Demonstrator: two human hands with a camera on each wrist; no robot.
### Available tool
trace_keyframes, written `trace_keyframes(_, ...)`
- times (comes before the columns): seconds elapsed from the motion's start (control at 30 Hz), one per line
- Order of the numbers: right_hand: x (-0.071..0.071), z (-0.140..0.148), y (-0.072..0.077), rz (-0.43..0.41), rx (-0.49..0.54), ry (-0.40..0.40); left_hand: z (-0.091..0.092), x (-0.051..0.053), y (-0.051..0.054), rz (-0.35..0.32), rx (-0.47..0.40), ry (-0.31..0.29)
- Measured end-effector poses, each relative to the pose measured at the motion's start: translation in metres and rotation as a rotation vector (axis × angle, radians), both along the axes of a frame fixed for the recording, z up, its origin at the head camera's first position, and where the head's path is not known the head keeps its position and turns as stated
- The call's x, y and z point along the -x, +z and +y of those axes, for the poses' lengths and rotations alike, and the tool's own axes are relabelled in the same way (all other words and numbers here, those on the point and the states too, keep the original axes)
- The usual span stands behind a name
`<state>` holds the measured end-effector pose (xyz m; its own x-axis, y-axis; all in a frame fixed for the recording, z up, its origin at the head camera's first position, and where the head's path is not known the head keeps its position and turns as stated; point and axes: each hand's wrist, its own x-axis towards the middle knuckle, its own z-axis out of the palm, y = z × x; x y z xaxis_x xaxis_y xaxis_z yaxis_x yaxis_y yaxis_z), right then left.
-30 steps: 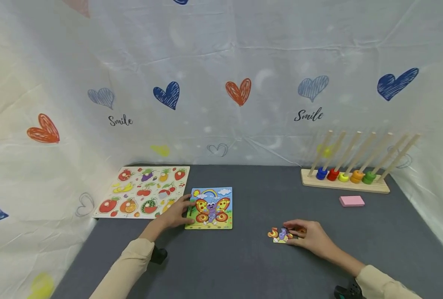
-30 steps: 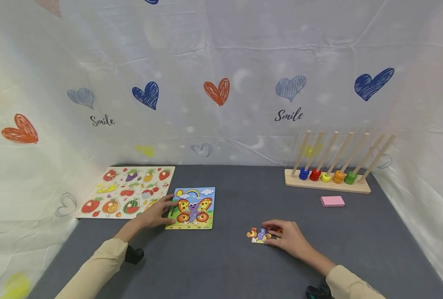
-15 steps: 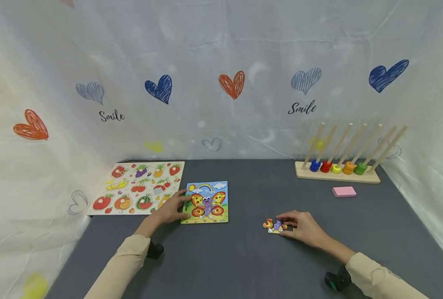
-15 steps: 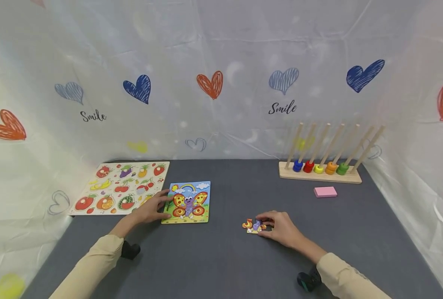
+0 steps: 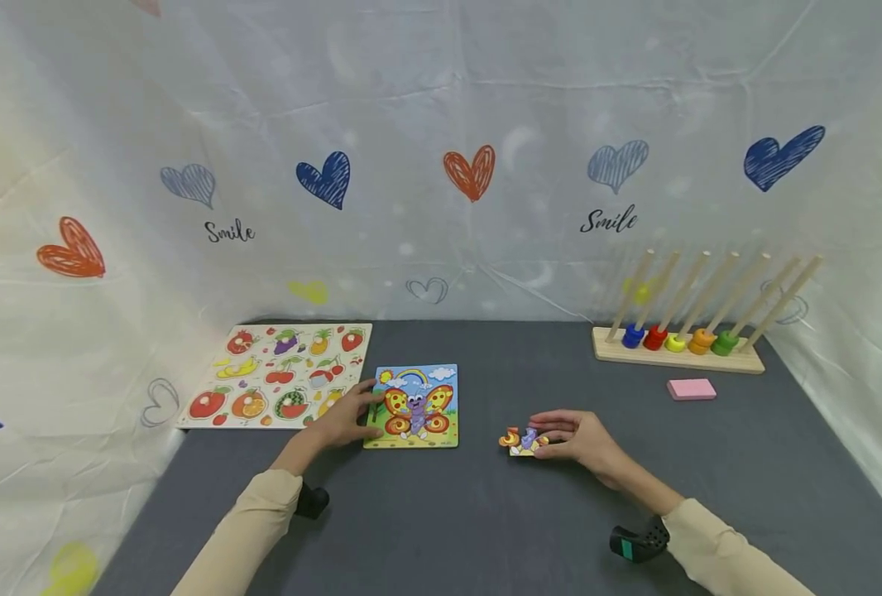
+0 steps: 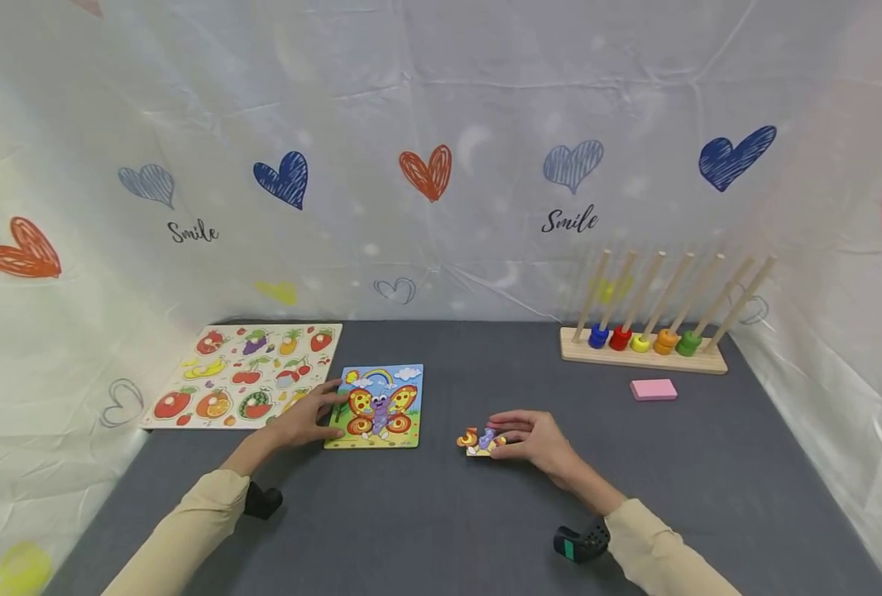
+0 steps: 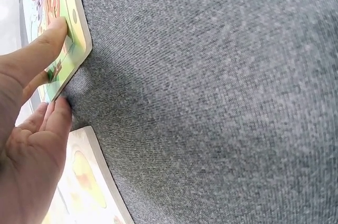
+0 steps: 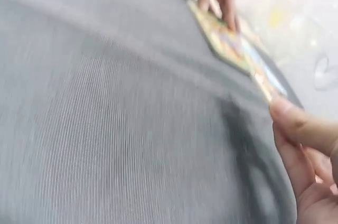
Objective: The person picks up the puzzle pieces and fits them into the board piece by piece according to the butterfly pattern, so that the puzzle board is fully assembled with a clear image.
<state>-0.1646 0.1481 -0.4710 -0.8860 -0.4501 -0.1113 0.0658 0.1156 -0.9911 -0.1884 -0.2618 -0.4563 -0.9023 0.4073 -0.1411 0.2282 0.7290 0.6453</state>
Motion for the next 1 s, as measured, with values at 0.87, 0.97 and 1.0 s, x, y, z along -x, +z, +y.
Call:
trace_keyframes(0.87, 0.019, -0.133, -0.013, -0.126, 0.227, -0.028, 0.002, -0.003, 0.001, 0.033, 0.043, 0.015)
trace_keyframes(0.97, 0.021, -0.143, -0.013, -0.091, 0.212, -0.028, 0.003, -0.003, 0.003, 0.044, 0.051, 0.0)
trace_keyframes(1.0, 0.022, -0.145, -0.013, -0.079, 0.205, -0.034, 0.004, -0.003, 0.003, 0.051, 0.056, -0.006)
